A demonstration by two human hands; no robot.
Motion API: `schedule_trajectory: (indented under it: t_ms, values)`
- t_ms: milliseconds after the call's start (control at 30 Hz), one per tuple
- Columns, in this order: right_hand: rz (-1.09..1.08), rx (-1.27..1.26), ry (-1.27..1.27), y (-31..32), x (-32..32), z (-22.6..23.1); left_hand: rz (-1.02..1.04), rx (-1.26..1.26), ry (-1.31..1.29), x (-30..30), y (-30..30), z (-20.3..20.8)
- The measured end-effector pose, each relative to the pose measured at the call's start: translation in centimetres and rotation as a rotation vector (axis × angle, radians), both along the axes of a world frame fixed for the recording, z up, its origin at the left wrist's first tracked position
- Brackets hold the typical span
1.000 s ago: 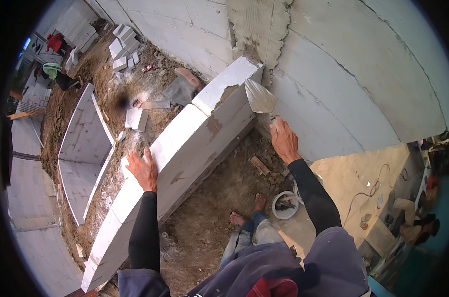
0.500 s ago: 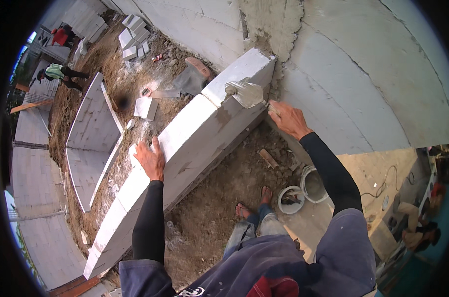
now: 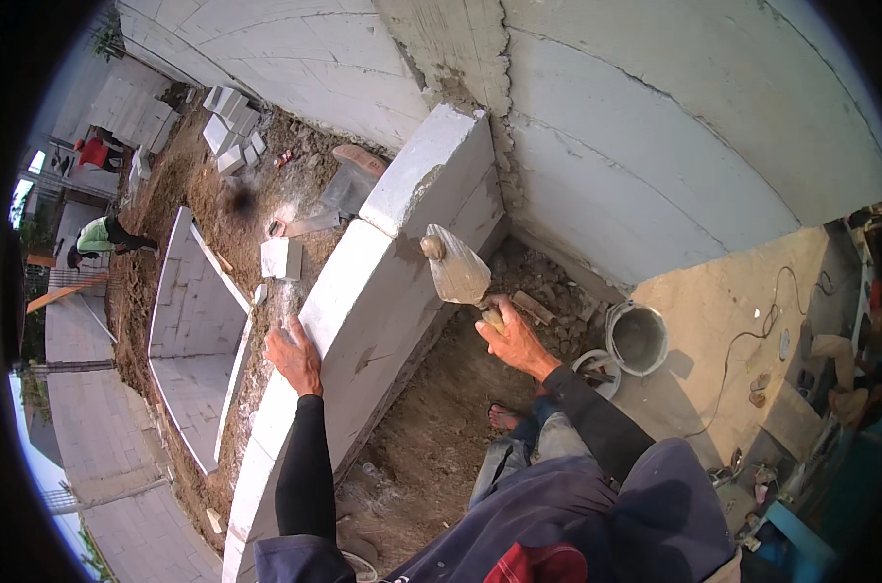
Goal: The person applies mortar to the edges of lightweight concrete blocks using a trowel and places them against a wall.
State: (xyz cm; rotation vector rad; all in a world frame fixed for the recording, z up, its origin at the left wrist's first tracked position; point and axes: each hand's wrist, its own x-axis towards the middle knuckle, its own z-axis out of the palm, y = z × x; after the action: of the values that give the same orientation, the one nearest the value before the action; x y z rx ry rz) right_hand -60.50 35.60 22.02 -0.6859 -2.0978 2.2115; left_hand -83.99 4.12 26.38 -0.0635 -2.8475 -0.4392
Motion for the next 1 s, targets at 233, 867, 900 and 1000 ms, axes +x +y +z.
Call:
schedule_trajectory:
  t_ms: [233,867,900,1000]
  values:
    - [-0.297,-0.070,0.030,1.3,2.2,-7.6,-0.027,-0.026,-0.058,0.2,0.5,0.5]
    - [-0.670,0.723,0.385,14.3,-19.0,-18.9,0.008,-0.014,-0.112,0.2,0.2,0.5]
    - [-0.681,0.730,0.382,14.4,-19.5,-19.2,0.006,-0.007,-0.111,0.1,0.4,0.6]
    - [-0.701,0.750,0.355,14.3,-20.2,-19.7,-0.008,-0.081,-0.110,-0.2,0.1,0.6]
